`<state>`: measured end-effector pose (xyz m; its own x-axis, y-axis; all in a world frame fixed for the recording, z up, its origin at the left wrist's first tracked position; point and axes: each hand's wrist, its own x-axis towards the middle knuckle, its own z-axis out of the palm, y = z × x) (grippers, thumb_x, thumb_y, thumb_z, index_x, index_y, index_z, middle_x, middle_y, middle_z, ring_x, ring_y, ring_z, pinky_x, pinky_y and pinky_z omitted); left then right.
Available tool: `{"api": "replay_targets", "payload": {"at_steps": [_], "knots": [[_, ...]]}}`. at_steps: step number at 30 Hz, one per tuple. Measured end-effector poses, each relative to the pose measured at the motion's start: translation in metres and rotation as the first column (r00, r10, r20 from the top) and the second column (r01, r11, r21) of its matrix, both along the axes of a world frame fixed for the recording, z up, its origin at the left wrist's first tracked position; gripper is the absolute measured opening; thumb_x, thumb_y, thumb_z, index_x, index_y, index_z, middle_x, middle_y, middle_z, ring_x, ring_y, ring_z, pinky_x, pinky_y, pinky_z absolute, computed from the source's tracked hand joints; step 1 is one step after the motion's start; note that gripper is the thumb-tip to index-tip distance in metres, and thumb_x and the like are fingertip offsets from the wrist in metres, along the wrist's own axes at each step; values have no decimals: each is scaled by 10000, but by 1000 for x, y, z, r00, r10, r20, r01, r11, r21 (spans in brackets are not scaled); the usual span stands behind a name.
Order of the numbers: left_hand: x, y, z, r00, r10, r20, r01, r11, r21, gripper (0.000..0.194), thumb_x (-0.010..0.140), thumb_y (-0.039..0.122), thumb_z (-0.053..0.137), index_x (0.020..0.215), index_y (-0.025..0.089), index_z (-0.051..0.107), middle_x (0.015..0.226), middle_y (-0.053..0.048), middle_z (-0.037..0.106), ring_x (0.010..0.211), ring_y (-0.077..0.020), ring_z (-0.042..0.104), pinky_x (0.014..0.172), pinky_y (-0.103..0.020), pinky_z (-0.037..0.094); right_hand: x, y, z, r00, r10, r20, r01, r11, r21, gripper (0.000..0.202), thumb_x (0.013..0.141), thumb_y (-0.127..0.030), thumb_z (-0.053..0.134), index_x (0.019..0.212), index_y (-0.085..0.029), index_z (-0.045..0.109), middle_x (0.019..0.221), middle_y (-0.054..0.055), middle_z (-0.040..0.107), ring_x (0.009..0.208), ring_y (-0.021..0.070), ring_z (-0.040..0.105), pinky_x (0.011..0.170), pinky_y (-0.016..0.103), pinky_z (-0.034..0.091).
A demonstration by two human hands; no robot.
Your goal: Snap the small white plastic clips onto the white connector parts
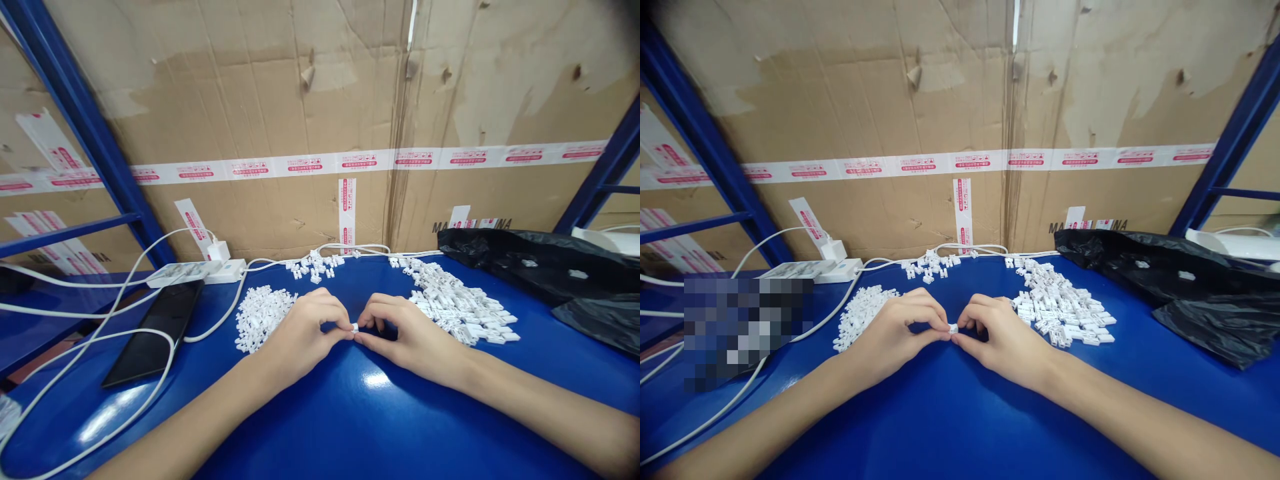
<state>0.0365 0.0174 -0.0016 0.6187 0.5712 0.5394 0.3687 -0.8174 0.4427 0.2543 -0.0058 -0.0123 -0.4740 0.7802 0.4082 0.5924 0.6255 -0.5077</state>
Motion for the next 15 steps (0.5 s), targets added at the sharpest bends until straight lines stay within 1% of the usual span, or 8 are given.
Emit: {"api": "replay_targets", "payload": {"at_steps": [9, 15], "knots": [[-1, 2, -1, 1000, -23, -5, 23, 1000, -14, 140, 820, 94, 790, 736, 180, 719, 853, 20, 719, 850, -143, 595, 798, -304, 466, 0, 0, -1, 1000, -5, 16, 4, 1000, 8, 71, 928, -237, 692, 873, -195, 677, 839, -10, 606, 735, 128, 553, 718, 304, 419], [0, 3, 0, 1000, -27, -1, 27, 999, -26, 147, 819, 96, 791, 729, 184, 713, 853, 22, 721, 851, -144, 601, 793, -306, 467, 0, 1, -1, 1000, 0, 9, 0, 1000, 20, 85, 932, -246, 685, 868, -192, 675, 832, -10, 602, 721, 124, 548, 695, 295, 418]]}}
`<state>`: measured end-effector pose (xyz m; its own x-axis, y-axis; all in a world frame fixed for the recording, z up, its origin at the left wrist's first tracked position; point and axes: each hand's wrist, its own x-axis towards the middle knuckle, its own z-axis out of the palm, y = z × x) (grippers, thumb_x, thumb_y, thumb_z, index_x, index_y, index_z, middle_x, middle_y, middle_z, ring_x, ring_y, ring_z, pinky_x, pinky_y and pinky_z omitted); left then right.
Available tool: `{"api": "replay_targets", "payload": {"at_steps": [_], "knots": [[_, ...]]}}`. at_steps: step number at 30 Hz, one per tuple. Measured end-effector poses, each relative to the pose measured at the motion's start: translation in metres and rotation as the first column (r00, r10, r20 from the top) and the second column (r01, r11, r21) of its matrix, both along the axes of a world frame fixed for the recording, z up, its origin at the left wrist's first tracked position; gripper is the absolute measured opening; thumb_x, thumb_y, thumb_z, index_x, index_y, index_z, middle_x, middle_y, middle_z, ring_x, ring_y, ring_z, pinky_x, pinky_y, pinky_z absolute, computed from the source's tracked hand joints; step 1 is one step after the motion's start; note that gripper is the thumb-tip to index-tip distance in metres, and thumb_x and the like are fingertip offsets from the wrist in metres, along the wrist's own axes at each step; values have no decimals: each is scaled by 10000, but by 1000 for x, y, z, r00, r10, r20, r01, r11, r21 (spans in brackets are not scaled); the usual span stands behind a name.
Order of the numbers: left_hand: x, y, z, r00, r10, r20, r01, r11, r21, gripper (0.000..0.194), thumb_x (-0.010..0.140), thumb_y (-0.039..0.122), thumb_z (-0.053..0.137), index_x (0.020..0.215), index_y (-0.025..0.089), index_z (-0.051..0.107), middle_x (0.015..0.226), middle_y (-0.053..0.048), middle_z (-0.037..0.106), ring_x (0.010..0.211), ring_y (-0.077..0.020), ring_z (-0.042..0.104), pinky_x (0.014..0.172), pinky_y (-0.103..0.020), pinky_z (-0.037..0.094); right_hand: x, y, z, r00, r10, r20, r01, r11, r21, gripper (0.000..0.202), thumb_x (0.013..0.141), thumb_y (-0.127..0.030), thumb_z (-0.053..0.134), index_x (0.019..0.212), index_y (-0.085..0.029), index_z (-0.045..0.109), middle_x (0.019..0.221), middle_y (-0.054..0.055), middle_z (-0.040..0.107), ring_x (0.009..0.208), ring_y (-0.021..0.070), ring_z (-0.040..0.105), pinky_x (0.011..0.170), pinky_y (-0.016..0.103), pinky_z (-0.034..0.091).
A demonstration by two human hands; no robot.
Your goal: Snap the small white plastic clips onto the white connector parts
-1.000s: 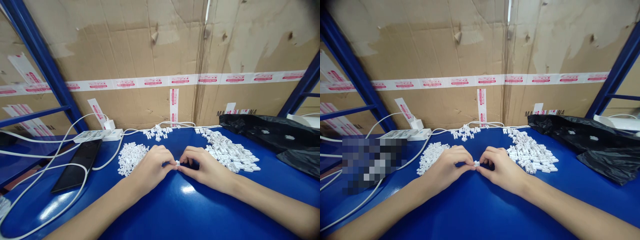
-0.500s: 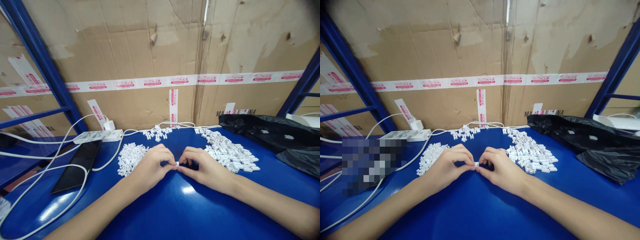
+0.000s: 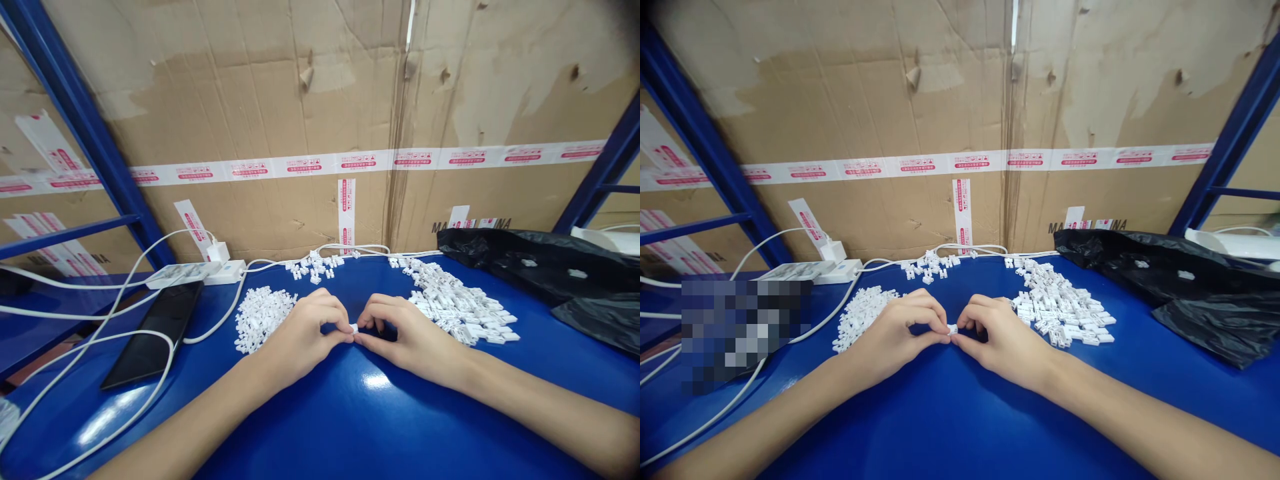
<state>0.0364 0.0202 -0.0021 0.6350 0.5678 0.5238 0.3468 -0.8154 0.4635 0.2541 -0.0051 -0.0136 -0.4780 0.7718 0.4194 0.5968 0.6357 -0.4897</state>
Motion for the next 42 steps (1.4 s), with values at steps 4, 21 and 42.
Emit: {"api": "replay_targets", "payload": {"at_steps": [4, 21, 42], "knots": [[0, -1, 0, 1000, -5, -10, 5, 1000, -4, 149, 825, 92, 784, 736, 186, 711, 852, 25, 719, 857, -144, 601, 799, -307, 467, 0, 0, 0, 1000, 1, -4, -1, 1000, 2, 84, 930, -242, 684, 863, -192, 675, 830, -8, 602, 718, 125, 547, 689, 291, 420], [-4, -1, 3, 996, -36, -76, 37, 999, 17, 164, 922, 57, 649, 854, 190, 716, 931, 11, 722, 902, -147, 590, 871, -331, 457, 1, 0, -1, 1000, -4, 2, 4, 1000, -7, 75, 931, -254, 685, 883, -197, 683, 837, -6, 605, 722, 127, 550, 692, 290, 427], [-4, -10, 9, 978, 29, -209, -17, 998, 56, 36, 913, 182, 670, 901, 208, 692, 1010, -25, 645, 962, -195, 558, 888, -396, 409, 0, 0, 0, 1000, 1, 3, -1, 1000, -14, 79, 937, -236, 661, 868, -197, 671, 845, 8, 611, 722, 136, 556, 673, 291, 433]]}}
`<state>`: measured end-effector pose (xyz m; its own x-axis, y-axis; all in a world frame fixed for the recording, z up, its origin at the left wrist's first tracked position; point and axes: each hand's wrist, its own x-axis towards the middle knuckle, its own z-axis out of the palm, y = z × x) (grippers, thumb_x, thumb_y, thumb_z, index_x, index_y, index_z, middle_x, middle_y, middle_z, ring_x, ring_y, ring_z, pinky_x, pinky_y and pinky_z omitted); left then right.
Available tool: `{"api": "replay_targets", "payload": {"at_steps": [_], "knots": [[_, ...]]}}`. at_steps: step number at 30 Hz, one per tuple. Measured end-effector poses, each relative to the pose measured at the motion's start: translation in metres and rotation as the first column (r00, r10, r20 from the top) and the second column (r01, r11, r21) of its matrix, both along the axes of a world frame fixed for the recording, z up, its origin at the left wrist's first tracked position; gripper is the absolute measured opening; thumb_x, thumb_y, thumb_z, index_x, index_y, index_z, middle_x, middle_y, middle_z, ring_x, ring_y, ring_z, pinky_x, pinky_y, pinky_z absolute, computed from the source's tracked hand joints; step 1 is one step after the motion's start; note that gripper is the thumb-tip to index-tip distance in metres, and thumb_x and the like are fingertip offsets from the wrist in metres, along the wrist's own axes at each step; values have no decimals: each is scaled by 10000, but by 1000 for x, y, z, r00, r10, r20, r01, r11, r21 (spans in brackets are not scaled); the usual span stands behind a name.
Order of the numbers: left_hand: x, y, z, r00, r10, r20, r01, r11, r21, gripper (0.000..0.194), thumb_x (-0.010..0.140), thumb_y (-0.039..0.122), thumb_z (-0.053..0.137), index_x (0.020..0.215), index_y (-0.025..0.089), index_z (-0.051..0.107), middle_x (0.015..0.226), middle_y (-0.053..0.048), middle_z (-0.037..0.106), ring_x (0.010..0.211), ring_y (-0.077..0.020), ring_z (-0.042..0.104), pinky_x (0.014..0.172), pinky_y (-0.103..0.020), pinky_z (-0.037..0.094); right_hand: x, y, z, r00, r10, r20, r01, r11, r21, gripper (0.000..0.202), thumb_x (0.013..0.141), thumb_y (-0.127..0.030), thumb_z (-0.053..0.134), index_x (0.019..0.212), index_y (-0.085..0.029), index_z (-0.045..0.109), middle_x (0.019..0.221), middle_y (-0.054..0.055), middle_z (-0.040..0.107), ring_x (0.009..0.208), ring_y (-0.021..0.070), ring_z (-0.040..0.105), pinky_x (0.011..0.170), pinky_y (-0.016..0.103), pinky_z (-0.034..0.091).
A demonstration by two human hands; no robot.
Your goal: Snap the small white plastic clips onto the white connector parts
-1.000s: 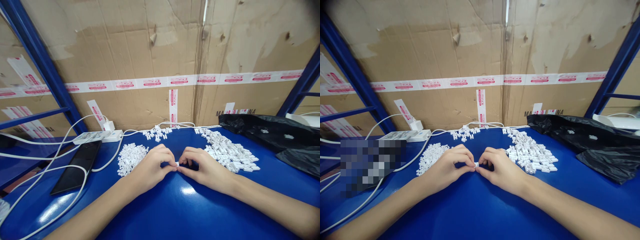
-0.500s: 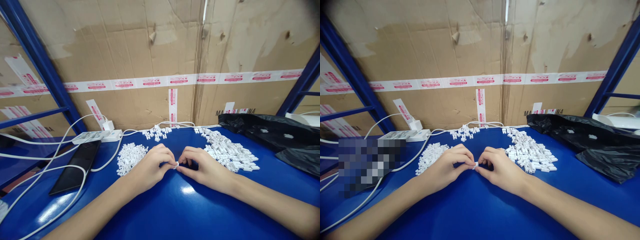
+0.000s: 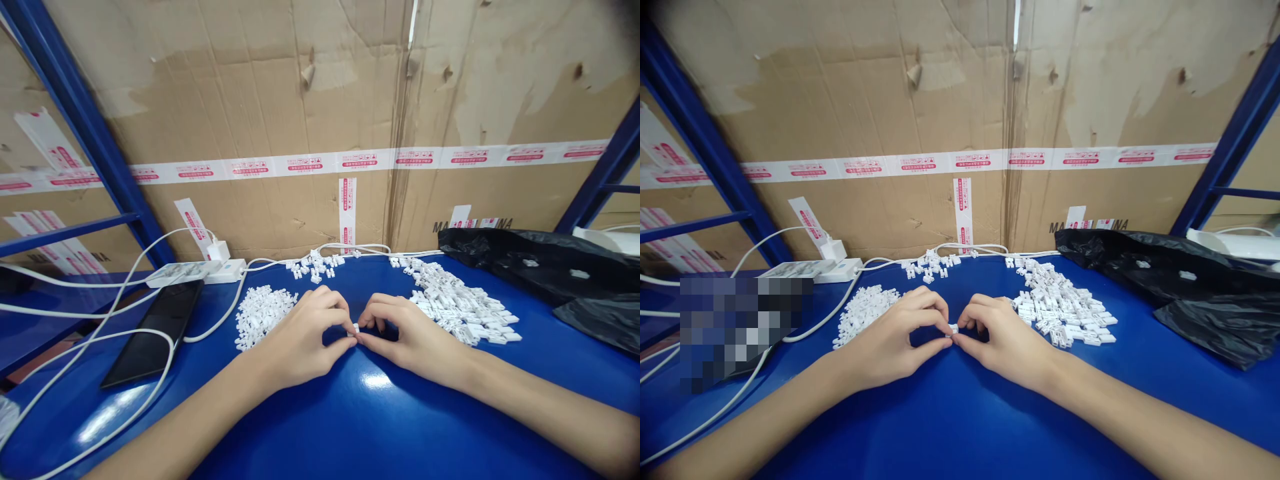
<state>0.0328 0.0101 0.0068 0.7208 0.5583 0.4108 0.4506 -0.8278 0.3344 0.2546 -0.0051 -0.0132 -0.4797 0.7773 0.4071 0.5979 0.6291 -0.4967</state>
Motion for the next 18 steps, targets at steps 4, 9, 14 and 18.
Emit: {"api": "replay_targets", "payload": {"at_steps": [4, 9, 14, 18], "knots": [[-1, -1, 0, 999, 31, -21, -31, 999, 11, 192, 867, 191, 706, 1040, 210, 625, 1038, -26, 624, 975, -209, 545, 896, -400, 400, 1, 0, 0, 1000, 6, 3, -6, 1000, 4, 64, 923, -210, 672, 862, -190, 663, 841, 0, 601, 721, 130, 549, 682, 290, 424], [-1, -2, 3, 999, 36, -17, -36, 999, 26, 380, 841, 269, 757, 1161, 227, 556, 1056, -17, 606, 980, -211, 535, 908, -397, 387, 0, 1, 0, 1000, -5, -2, 5, 1000, 10, 68, 913, -210, 692, 860, -187, 657, 840, -5, 606, 729, 128, 560, 709, 298, 418], [1, -3, 5, 994, 42, -103, -41, 999, 9, 261, 848, 346, 757, 1015, 228, 593, 1024, -7, 601, 956, -214, 522, 882, -394, 363, -1, 1, -1, 1000, 9, -15, -9, 1000, 8, 100, 922, -240, 692, 843, -192, 653, 840, -2, 615, 733, 134, 563, 714, 308, 418], [1, -3, 5, 994, 53, -96, -50, 998, 32, 299, 855, 359, 747, 1053, 221, 572, 1015, -15, 594, 946, -216, 516, 876, -394, 363, 0, 0, -1, 1000, -1, -13, 1, 1000, 8, 103, 915, -227, 697, 833, -191, 644, 838, -5, 609, 734, 134, 557, 708, 306, 415]]}}
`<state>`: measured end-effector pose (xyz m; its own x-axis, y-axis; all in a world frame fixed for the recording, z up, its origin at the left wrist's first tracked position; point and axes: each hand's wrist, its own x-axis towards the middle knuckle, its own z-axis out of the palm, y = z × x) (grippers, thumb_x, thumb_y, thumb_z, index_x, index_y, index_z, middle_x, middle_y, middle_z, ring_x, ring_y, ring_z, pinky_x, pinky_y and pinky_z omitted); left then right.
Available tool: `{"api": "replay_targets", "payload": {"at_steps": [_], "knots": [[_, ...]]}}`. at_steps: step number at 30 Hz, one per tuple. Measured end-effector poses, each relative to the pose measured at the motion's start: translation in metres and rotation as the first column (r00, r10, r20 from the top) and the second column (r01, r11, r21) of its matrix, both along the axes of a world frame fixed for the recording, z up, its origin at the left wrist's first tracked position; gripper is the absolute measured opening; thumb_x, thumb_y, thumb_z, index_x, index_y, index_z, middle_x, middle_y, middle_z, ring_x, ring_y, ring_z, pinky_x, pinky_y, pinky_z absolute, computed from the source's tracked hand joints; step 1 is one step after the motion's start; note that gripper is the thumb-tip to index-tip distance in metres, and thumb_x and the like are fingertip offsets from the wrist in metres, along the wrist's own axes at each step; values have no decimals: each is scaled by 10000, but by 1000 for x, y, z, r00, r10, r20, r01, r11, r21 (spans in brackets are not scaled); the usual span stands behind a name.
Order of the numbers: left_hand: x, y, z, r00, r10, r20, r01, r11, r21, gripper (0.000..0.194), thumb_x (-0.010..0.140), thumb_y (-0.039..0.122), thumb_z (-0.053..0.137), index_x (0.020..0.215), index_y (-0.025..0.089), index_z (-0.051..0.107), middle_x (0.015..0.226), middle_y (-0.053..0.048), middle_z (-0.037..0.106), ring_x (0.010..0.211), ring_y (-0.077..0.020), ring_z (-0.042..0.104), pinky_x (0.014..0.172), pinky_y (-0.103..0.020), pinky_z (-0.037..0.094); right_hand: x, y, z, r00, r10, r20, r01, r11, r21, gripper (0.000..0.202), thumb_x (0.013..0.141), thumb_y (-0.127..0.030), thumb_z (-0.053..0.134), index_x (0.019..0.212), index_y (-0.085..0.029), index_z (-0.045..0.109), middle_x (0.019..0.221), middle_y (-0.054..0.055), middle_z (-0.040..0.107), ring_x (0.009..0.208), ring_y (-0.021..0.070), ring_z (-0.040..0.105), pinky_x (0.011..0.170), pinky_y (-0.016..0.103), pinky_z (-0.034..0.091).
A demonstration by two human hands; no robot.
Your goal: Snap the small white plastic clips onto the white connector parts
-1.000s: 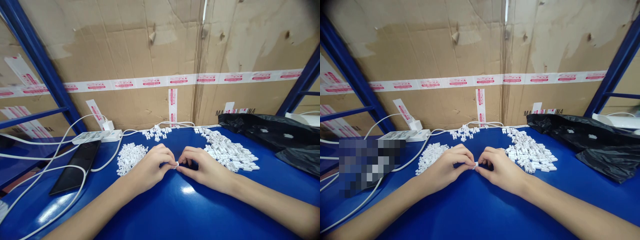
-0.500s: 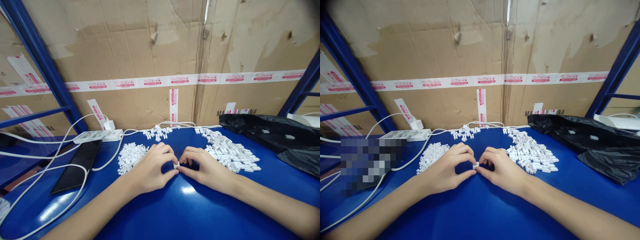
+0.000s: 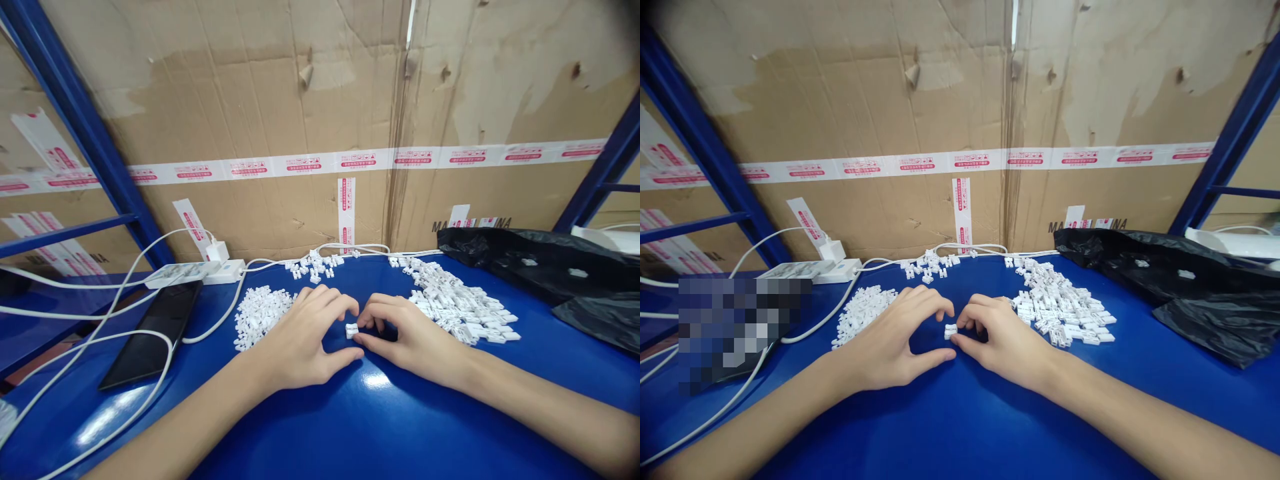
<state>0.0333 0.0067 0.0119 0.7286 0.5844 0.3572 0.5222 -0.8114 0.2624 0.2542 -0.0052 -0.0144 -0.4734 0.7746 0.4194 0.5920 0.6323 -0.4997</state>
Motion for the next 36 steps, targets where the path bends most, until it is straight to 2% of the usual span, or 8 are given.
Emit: {"api": "replay_targets", "payload": {"at_steps": [3, 7, 11, 16, 21, 26, 31, 36], "knots": [[0, -1, -1, 1000, -7, -25, 7, 1000, -4, 291, 859, 422, 745, 1011, 228, 590, 1015, -19, 601, 938, -222, 517, 870, -394, 366, 0, 0, 0, 1000, 2, 7, -2, 1000, 1, 92, 920, -230, 692, 845, -191, 655, 831, -6, 609, 724, 132, 555, 709, 308, 417], [1, -2, 0, 999, -1, 50, 2, 1000, -13, 408, 871, 438, 727, 1163, 218, 547, 1038, -35, 612, 924, -213, 523, 861, -386, 380, 1, 0, 0, 1000, 0, -1, 0, 1000, 10, 94, 913, -233, 703, 848, -185, 654, 838, 1, 612, 733, 136, 559, 692, 302, 416], [1, -3, 1, 1000, -4, -24, 4, 1000, 5, 302, 894, 497, 692, 942, 215, 597, 961, -24, 608, 923, -220, 514, 888, -403, 352, 0, 0, 1, 1000, 9, 6, -9, 1000, 0, 86, 922, -211, 682, 844, -191, 651, 828, -3, 608, 717, 132, 553, 677, 294, 420], [3, -4, 2, 997, -19, 75, 14, 998, 62, 357, 898, 472, 698, 1103, 208, 571, 997, -27, 612, 920, -207, 505, 895, -397, 351, -1, -1, 2, 1000, 5, -2, -5, 1000, 11, 117, 918, -227, 691, 821, -189, 638, 834, 6, 616, 726, 139, 562, 684, 300, 428], [3, -4, 0, 1000, -16, -11, 17, 998, 62, 378, 896, 565, 669, 830, 199, 607, 921, -29, 605, 909, -215, 509, 929, -434, 321, -1, -1, 3, 1000, 5, 12, -5, 1000, -3, 94, 930, -225, 664, 840, -196, 671, 813, 10, 612, 713, 144, 561, 659, 298, 432], [6, -6, 0, 1000, -28, 2, 27, 994, 106, 387, 892, 548, 678, 948, 184, 558, 939, -16, 614, 898, -202, 518, 987, -455, 291, -2, 0, 1, 1000, 2, 1, -2, 1000, -1, 139, 919, -206, 669, 791, -193, 617, 799, -6, 588, 694, 131, 535, 651, 292, 411], [7, -5, -1, 998, 4, -64, 5, 990, 141, 430, 892, 607, 647, 868, 184, 581, 959, -43, 587, 935, -231, 507, 980, -479, 290, -2, 0, 0, 1000, 7, 0, -7, 1000, -7, 103, 930, -201, 655, 829, -200, 639, 815, -12, 595, 716, 128, 546, 693, 303, 411], [8, -5, -4, 998, 6, -62, 4, 987, 163, 433, 900, 605, 631, 958, 182, 562, 988, -56, 588, 949, -240, 496, 976, -477, 311, -3, 0, 1, 1000, -5, 8, 5, 1000, 8, 174, 923, -193, 659, 773, -193, 570, 790, -19, 575, 694, 126, 518, 692, 310, 396]]}}
